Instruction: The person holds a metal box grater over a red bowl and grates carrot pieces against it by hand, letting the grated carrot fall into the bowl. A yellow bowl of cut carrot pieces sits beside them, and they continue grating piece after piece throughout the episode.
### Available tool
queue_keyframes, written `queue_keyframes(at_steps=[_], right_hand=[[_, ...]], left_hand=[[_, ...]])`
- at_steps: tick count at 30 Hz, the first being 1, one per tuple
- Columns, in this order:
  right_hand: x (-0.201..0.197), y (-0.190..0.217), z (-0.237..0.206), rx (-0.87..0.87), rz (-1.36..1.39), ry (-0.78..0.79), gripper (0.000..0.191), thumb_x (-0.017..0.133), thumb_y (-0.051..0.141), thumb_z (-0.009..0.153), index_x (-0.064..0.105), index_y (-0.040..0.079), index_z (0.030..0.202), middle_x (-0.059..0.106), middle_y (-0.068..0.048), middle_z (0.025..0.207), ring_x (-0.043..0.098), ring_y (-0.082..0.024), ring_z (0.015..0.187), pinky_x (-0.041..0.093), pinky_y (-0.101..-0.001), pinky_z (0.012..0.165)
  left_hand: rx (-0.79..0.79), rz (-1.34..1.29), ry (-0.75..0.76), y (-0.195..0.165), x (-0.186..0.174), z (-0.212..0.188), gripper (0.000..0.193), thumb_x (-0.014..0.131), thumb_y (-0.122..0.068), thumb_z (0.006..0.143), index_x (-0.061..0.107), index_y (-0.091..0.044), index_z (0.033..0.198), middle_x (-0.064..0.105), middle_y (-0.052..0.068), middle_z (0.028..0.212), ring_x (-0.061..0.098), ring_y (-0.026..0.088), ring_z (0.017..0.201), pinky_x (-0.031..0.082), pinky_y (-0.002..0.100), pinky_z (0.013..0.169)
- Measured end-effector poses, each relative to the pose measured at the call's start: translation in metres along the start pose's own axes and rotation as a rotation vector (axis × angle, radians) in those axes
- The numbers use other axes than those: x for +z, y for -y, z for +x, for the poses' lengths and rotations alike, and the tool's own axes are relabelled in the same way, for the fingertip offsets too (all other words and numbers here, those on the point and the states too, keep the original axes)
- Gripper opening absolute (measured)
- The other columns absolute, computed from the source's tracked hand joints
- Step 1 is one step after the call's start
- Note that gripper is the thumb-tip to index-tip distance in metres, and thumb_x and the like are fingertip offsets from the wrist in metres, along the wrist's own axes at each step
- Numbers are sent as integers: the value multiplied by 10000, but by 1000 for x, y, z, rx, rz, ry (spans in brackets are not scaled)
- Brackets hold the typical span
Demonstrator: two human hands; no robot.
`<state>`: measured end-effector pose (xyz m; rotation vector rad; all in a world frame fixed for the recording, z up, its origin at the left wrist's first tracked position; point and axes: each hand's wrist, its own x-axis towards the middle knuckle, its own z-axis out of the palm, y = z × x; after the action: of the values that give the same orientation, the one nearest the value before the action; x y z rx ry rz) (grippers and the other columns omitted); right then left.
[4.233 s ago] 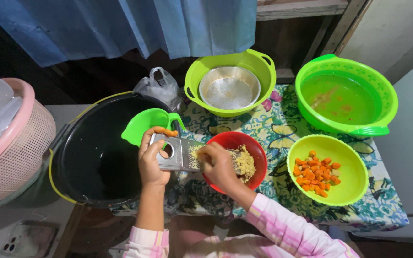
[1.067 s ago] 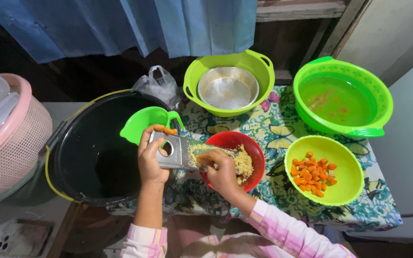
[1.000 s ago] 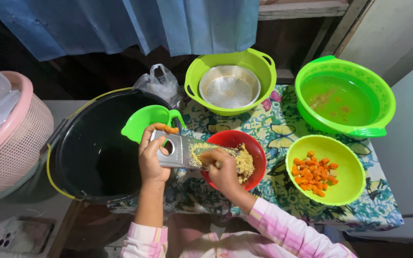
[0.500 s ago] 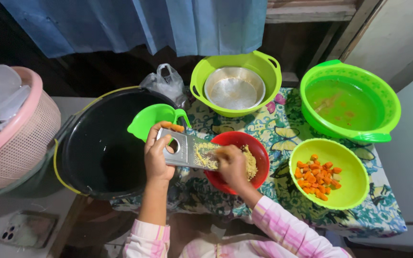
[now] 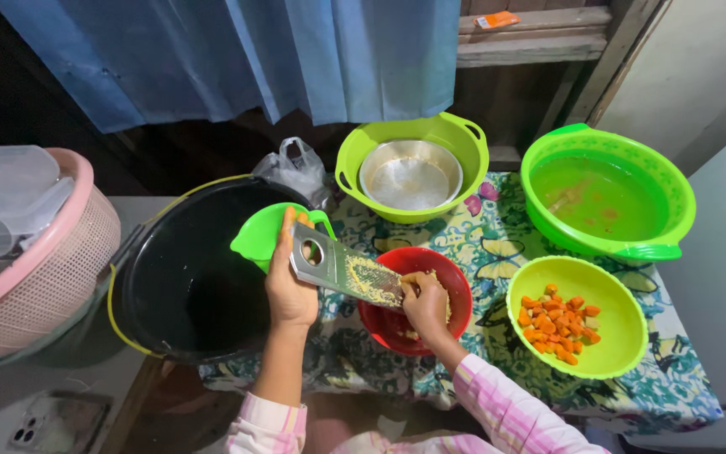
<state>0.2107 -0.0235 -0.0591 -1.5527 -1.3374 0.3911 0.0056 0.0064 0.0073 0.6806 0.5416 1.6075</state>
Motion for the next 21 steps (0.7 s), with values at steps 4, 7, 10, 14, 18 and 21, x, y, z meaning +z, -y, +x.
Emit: queue_keyframes(at_steps=[4,7,10,14,18,21], right_hand=[[4,-1,1,37,-28,7,96,742,94,818,762,65,908,717,-159,844,695,-316,766,539,-417,721],[5,-5,1,19,-11,3,96,739,93,820,764,59,907,723,-160,852,698,-323,777,540,-414,734],[5,-6,0,-20,9,-17,94,734,89,821,765,56,903,733,-156,863,704,-326,805,541,-411,752],[14,13,-3,21,136,34,85,715,85,849,758,54,916,746,-141,887,730,-287,815,561,-387,753],[30,30,-8,-102,281,174,108,719,60,831,745,49,936,738,-139,894,735,-260,807,570,-376,718],[29,15,-6,-56,232,130,76,744,50,836,742,33,909,734,-140,893,717,-268,798,557,-377,695]], left_hand=[[87,52,-94,10,9,17,559,510,-360,1034,481,-23,1479,620,117,1333,569,227,1227,448,368,1037],[193,102,-57,14,8,17,392,511,-297,1065,551,-16,1334,636,175,1197,576,257,1080,466,394,953],[245,-10,29,15,3,10,253,512,-226,1041,544,-38,1208,633,183,1132,615,282,1068,505,421,987],[280,-7,-20,16,2,8,226,501,-211,1046,548,-21,1160,636,186,1127,631,299,1071,508,443,1007],[237,-91,-20,13,1,11,239,484,-221,1067,561,0,1121,631,208,1130,648,331,1075,524,480,1003],[133,-76,-28,6,-3,12,180,493,-80,948,559,-16,1103,644,239,1205,646,360,1125,526,467,1019]])
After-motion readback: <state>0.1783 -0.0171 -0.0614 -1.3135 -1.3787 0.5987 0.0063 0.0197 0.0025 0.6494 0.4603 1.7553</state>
